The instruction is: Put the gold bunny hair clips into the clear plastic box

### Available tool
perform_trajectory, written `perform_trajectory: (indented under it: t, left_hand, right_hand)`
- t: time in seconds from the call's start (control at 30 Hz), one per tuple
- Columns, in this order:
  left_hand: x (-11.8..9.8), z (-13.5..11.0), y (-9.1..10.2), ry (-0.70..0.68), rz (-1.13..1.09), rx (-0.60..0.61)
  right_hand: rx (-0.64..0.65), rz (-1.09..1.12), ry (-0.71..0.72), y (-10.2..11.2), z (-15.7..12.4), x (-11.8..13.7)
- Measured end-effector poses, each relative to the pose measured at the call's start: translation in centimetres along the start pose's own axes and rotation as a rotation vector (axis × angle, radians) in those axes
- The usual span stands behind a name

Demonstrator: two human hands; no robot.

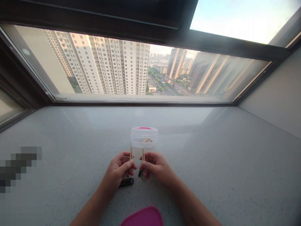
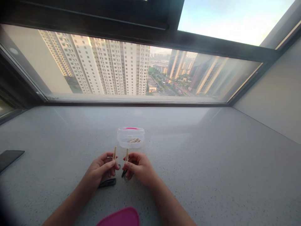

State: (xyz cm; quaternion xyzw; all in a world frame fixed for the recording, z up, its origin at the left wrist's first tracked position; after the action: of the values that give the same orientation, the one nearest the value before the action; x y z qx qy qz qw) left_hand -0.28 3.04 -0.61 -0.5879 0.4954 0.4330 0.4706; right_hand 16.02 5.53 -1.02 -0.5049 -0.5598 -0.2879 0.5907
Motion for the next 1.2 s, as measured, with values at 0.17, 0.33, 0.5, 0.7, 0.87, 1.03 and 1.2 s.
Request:
perform_trajectory:
  t: [0.17, 0.33, 0.5, 0.7, 0.87, 1.03, 1.2]
  left_hand:
    - [0.13, 0.01, 0.0, 0.0, 0.007, 0.002]
    - [-0.01, -0.09, -0.12, 0.007, -0.009, 0.002]
    - [-0.2, -0.15, -0.14, 0.008, -0.002, -0.002]
    - [-0.16, -0.11, -0.15, 0.008, -0.004, -0.004]
    - [-0.17, -0.02, -0.21, 0.009, -0.009, 0.001]
    - [-0.18, -0.08, -0.21, 0.012, -0.005, 0.003]
    - [-0.07, -0.03, -0.22, 0.013, -0.003, 0.002]
  right_hand:
    - [0.007, -0.019, 0.0, -0.14, -0.04, 0.18]
    - [0.01, -0.011, -0.003, -0.11, -0.05, 0.13]
    - [0.013, -0.008, -0.015, -0.09, -0.05, 0.0]
    - [0.024, -0.022, -0.003, -0.04, -0.04, 0.07]
    - [0.02, -0.02, -0.007, 0.0, -0.03, -0.03]
    - [0.024, -0.017, -0.003, 0.0, -0.04, -0.01]
    - [0.025, -0.011, -0.003, -0.05, -0.06, 0.1]
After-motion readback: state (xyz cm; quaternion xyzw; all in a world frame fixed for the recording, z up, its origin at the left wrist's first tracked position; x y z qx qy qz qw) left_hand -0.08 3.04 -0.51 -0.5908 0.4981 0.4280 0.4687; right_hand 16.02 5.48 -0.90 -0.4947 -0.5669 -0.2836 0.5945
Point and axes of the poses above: each hand's wrist, its own z-axis towards the middle knuckle, its own y-axis out of the back of the hand, x = y × z, the point moved 3 cm from there along z, towards the middle knuckle, and after that the axes turned 10 degrees about -x, right-handed, at the moved point
